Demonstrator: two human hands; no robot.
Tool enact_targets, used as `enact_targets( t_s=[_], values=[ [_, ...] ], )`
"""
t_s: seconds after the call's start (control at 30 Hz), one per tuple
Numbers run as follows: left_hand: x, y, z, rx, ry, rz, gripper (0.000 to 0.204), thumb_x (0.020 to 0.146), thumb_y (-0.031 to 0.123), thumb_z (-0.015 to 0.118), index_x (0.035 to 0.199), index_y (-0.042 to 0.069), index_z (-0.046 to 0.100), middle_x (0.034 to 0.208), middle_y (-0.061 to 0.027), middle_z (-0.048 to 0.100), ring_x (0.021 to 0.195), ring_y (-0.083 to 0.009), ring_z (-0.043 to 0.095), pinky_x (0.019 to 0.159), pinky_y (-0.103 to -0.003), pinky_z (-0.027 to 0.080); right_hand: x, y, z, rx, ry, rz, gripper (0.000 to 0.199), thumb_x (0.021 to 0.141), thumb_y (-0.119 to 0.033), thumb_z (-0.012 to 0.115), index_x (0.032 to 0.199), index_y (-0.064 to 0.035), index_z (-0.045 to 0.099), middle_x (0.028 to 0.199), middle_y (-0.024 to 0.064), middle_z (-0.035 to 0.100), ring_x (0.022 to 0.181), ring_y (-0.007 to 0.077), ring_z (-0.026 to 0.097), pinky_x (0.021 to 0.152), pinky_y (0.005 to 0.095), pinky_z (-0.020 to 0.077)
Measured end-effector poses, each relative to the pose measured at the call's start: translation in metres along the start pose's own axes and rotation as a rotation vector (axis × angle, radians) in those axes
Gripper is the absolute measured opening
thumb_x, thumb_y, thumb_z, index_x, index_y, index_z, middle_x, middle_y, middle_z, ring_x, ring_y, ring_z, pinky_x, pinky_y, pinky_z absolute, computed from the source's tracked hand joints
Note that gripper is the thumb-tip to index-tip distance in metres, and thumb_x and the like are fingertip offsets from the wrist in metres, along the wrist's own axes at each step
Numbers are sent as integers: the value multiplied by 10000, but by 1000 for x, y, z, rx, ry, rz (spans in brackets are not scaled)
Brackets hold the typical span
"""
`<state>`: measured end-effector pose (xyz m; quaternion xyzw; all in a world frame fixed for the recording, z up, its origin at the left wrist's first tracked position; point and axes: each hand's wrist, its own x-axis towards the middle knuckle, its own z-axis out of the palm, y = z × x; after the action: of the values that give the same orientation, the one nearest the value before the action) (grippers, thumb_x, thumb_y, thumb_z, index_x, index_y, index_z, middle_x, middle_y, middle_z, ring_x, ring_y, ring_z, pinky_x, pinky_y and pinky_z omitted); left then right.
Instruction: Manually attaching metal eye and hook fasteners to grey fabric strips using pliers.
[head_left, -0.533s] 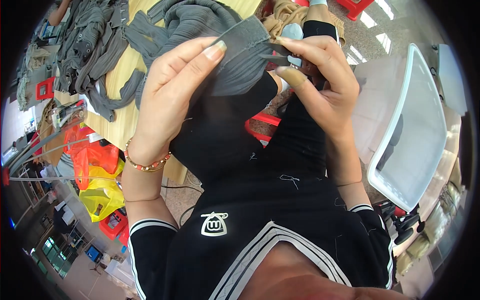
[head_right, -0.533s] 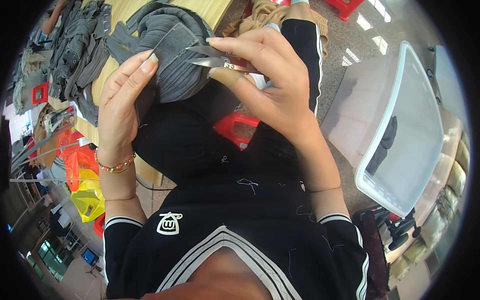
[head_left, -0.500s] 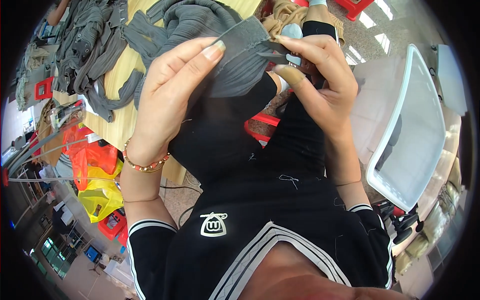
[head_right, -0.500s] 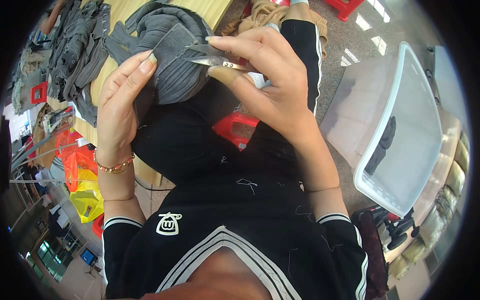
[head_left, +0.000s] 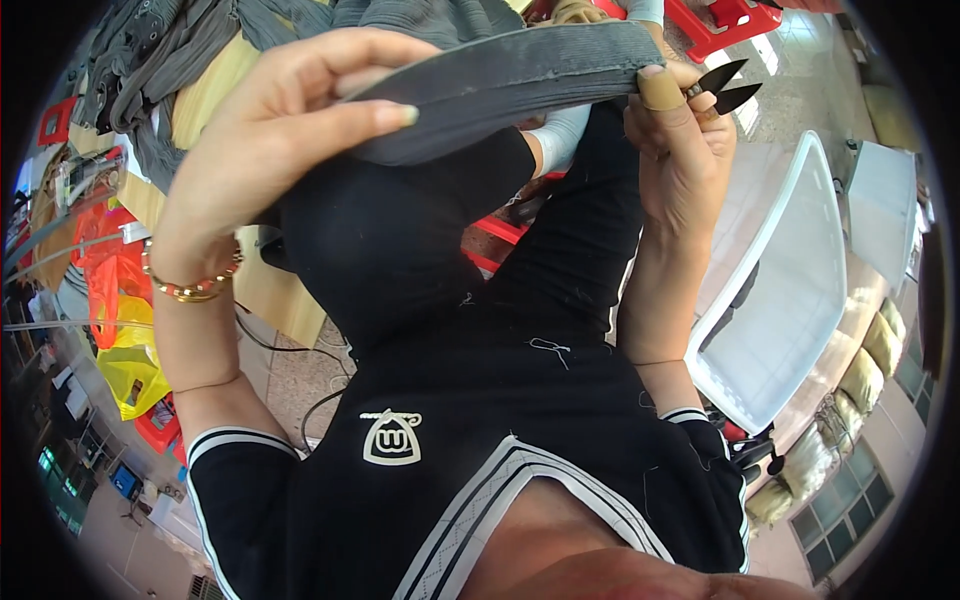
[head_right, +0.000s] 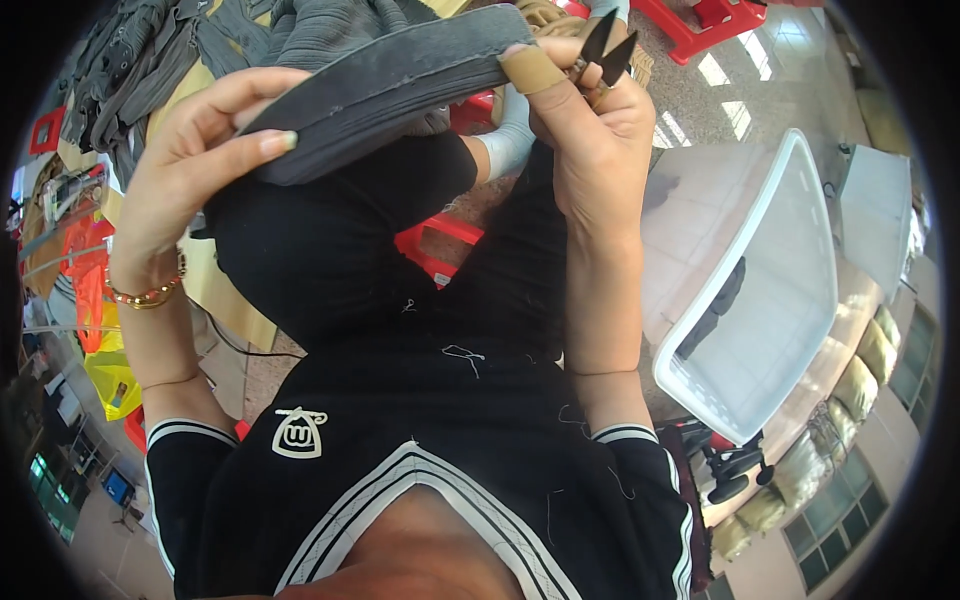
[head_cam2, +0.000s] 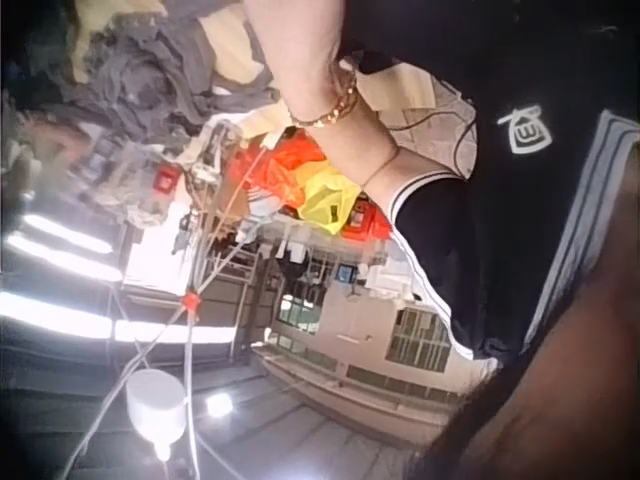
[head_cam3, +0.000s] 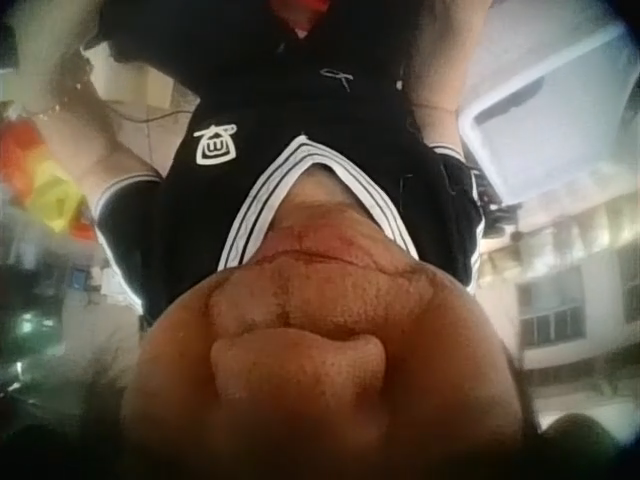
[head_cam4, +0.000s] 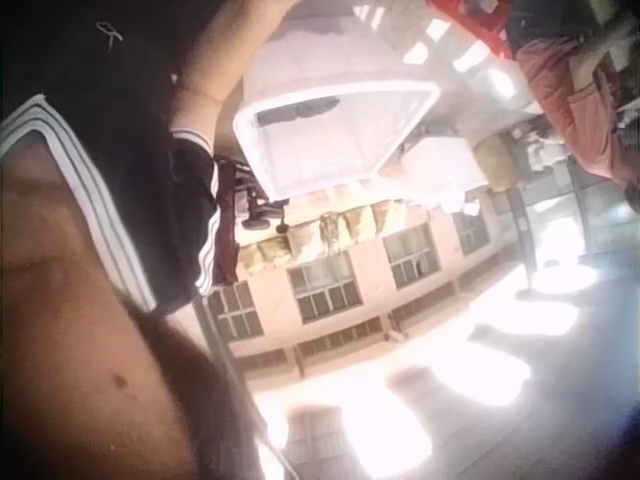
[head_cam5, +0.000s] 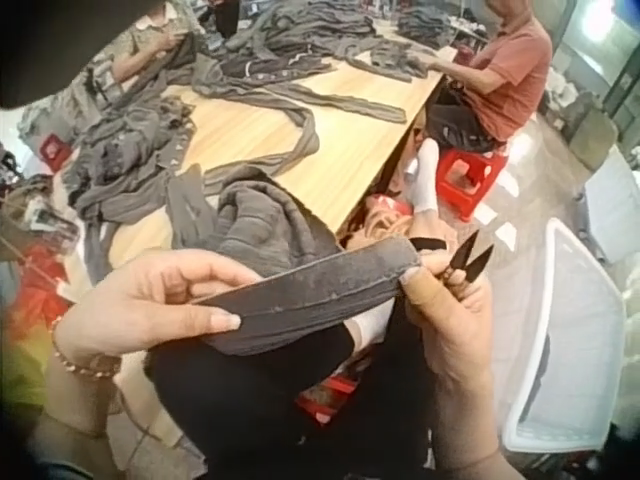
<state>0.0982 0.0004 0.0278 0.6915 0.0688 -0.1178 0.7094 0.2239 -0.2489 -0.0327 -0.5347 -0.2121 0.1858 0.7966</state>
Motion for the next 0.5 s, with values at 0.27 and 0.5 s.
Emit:
enact_targets(
  t_s=[0.27, 0.5],
  values=[
    [-11, -14, -52, 144, 56, -104, 318, 899, 77, 645, 1207, 1, 617, 1031, -11, 680, 917, -47, 612, 858, -182, 459, 3, 7, -23, 191, 123, -16, 154, 921, -67, 626, 1044, 24, 652, 719, -41, 507, 554, 15, 376, 480, 169, 287],
    [-19, -3, -48, 212, 99, -95, 257, 923, 142, 618, 1133, -3, 652, 984, -10, 677, 890, -51, 613, 835, -187, 463, 1, -1, -51, 150, 187, -46, 101, 923, -84, 629, 986, -6, 645, 668, -47, 440, 567, 48, 346, 487, 182, 274]
  ],
)
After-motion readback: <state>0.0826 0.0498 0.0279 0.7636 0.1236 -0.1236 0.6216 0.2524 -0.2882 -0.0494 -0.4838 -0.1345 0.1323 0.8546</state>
